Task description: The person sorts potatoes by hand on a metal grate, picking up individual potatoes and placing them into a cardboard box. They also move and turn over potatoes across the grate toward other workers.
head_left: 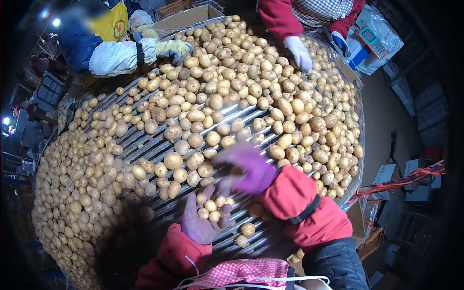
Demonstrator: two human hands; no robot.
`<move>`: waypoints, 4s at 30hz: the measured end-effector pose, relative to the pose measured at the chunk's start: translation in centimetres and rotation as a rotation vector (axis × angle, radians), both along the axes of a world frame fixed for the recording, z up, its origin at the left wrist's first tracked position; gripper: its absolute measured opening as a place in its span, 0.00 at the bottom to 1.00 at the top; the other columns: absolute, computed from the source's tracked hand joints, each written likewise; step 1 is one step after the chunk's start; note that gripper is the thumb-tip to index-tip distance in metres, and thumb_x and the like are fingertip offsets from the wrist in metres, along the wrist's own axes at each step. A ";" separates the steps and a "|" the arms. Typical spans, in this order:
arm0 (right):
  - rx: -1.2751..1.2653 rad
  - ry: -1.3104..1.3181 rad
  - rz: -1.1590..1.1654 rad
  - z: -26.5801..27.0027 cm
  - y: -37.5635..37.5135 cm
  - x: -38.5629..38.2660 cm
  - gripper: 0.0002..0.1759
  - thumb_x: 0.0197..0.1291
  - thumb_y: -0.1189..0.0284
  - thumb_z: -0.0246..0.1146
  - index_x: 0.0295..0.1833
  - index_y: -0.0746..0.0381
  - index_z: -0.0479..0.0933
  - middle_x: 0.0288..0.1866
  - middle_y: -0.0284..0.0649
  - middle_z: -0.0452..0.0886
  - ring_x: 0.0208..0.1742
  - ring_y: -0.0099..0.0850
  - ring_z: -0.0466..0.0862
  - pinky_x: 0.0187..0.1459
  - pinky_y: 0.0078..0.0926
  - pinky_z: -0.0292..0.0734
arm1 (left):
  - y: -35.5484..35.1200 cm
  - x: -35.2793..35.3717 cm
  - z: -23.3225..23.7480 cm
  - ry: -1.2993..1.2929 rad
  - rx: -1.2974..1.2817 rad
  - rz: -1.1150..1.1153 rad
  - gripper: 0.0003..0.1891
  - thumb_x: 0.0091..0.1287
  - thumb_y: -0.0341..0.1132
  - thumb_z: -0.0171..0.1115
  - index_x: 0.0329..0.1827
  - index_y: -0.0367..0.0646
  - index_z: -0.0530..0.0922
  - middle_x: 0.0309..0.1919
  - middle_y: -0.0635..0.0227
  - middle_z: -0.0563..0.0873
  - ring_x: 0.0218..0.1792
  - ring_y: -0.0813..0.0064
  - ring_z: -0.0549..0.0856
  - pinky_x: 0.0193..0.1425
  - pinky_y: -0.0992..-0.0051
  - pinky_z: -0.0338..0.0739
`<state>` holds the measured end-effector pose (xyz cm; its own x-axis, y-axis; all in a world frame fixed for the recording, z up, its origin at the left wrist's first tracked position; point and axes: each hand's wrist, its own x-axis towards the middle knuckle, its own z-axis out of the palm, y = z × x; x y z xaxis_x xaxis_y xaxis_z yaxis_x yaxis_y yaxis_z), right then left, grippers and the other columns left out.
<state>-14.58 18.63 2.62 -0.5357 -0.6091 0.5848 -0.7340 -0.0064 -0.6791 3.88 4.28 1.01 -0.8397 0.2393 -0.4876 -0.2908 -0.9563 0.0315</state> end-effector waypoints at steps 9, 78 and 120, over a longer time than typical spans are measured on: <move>1.292 0.421 -1.082 -3.2 14.4 -13.9 0.17 0.49 0.54 0.65 0.45 0.45 0.82 0.53 0.28 0.81 0.64 0.37 0.74 0.64 0.50 0.63 | 0.0 1.0 -0.5 0.017 0.115 -0.021 0.24 0.65 0.59 0.60 0.55 0.53 0.78 0.60 0.60 0.75 0.39 0.71 0.76 0.36 0.77 0.73; 1.129 -0.599 -1.257 -4.1 15.1 0.6 0.42 0.61 0.48 0.58 0.79 0.45 0.53 0.82 0.45 0.47 0.78 0.53 0.57 0.75 0.53 0.49 | 1.8 5.5 -1.9 0.128 0.133 -0.068 0.19 0.71 0.55 0.53 0.57 0.59 0.79 0.65 0.68 0.76 0.39 0.79 0.79 0.36 0.79 0.75; 0.170 -0.795 -0.777 0.2 16.8 1.5 0.20 0.62 0.65 0.64 0.59 0.56 0.75 0.49 0.47 0.81 0.45 0.36 0.82 0.38 0.30 0.78 | 1.9 5.0 -1.1 0.187 0.118 -0.091 0.20 0.72 0.56 0.50 0.56 0.55 0.76 0.66 0.66 0.76 0.37 0.80 0.78 0.37 0.79 0.73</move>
<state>-13.07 35.45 2.77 -0.9884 0.0132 -0.1513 0.1438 0.4016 -0.9044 8.88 6.17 -0.11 -0.8853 0.3638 -0.2897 -0.3751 -0.9268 -0.0177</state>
